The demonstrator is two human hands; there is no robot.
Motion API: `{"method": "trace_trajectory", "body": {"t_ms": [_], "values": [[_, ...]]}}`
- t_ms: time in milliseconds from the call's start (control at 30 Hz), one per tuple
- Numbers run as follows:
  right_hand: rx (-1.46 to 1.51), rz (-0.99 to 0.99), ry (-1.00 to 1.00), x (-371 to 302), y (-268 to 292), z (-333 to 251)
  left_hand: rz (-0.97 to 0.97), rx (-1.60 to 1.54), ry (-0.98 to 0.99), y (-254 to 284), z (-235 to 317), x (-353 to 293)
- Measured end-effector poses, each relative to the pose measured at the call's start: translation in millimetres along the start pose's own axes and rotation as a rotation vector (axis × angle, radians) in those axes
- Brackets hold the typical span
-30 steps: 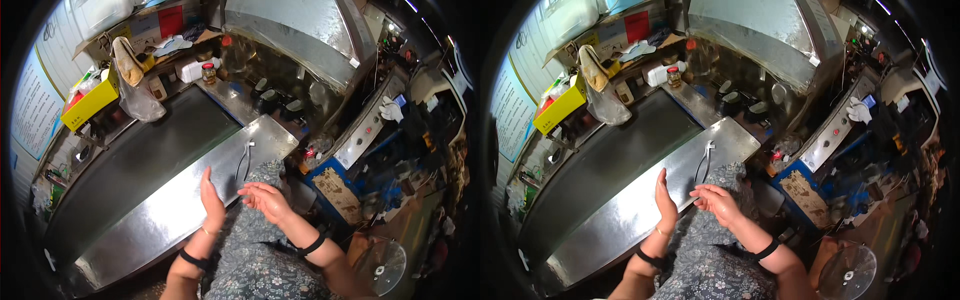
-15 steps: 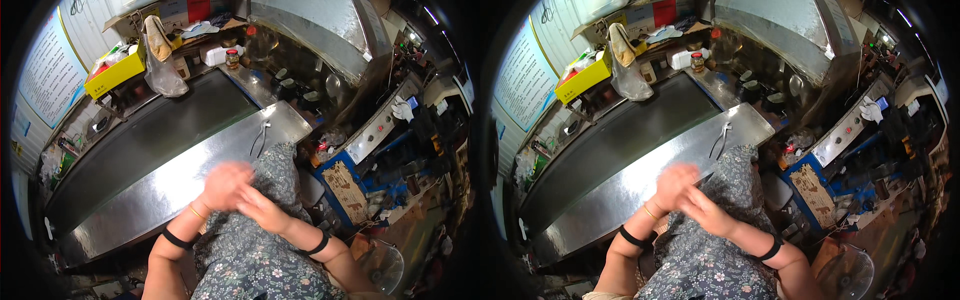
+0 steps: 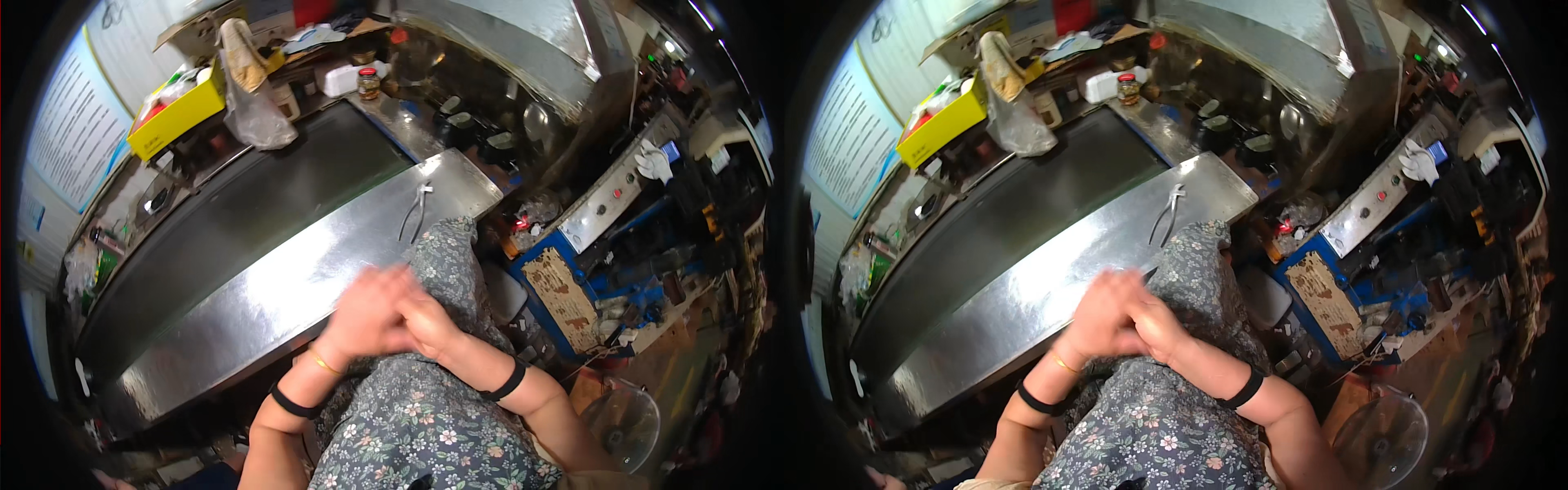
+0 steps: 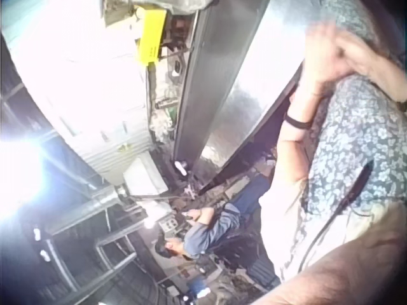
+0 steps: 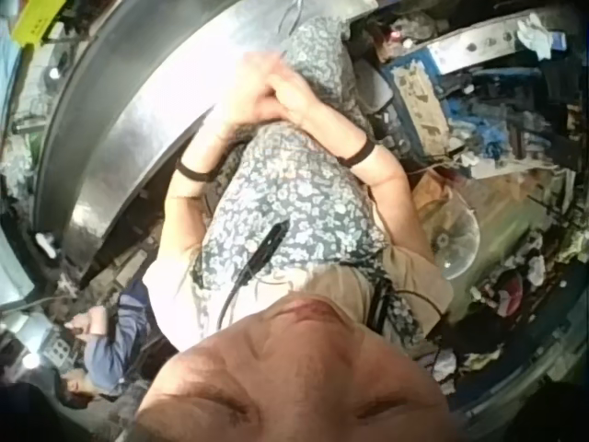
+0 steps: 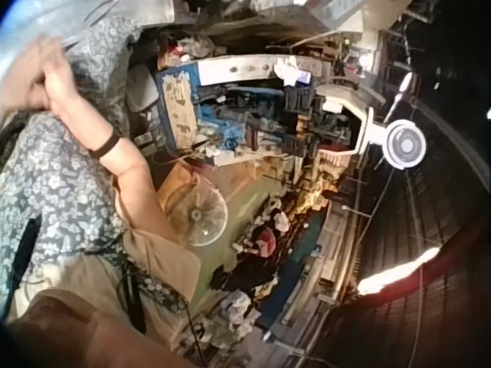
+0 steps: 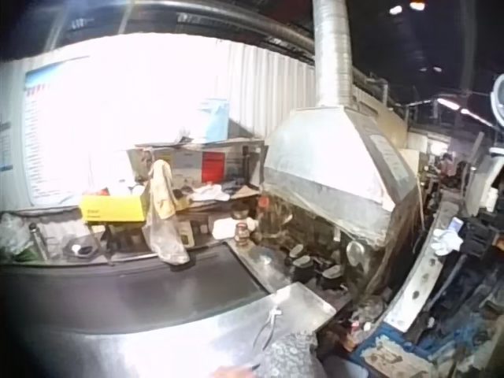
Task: Handling shoe components on a conveyor belt and operating a lasting machine in a shoe factory.
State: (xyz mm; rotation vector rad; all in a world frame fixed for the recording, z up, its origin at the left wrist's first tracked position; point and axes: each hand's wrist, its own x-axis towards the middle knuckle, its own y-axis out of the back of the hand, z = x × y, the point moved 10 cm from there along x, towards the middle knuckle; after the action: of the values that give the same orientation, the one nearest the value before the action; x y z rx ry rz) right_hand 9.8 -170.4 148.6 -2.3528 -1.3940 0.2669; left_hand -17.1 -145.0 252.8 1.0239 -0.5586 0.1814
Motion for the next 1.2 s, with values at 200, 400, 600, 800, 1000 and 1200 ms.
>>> {"method": "trace_trajectory", "body": {"t_ms": [200,400,600,800,1000,1200], "values": [[0.111,-0.009,-0.291,-5.0,10.4,-20.3,0.382,-0.209,0.901,29.6,-154.4,-123.6],[-1.031,0.154,0.263,25.5,49.1,-66.8,-0.011,-0.272,0.646,-22.0,-85.1,-111.4],[-1.544,0.16,0.5,25.2,59.4,-39.8,-0.126,-0.177,0.442,-96.0,-35.8,-118.8],[-1.518,0.24,0.542,21.1,57.9,-43.7,-0.122,-0.302,0.517,-93.7,-53.9,-118.0],[-1.489,0.228,0.547,21.2,56.9,-40.6,-0.146,-0.45,0.382,-70.2,-67.2,-133.4],[-1.493,0.198,0.487,18.0,64.8,-33.6,0.161,0.673,0.951,110.9,-201.6,-284.2]]}}
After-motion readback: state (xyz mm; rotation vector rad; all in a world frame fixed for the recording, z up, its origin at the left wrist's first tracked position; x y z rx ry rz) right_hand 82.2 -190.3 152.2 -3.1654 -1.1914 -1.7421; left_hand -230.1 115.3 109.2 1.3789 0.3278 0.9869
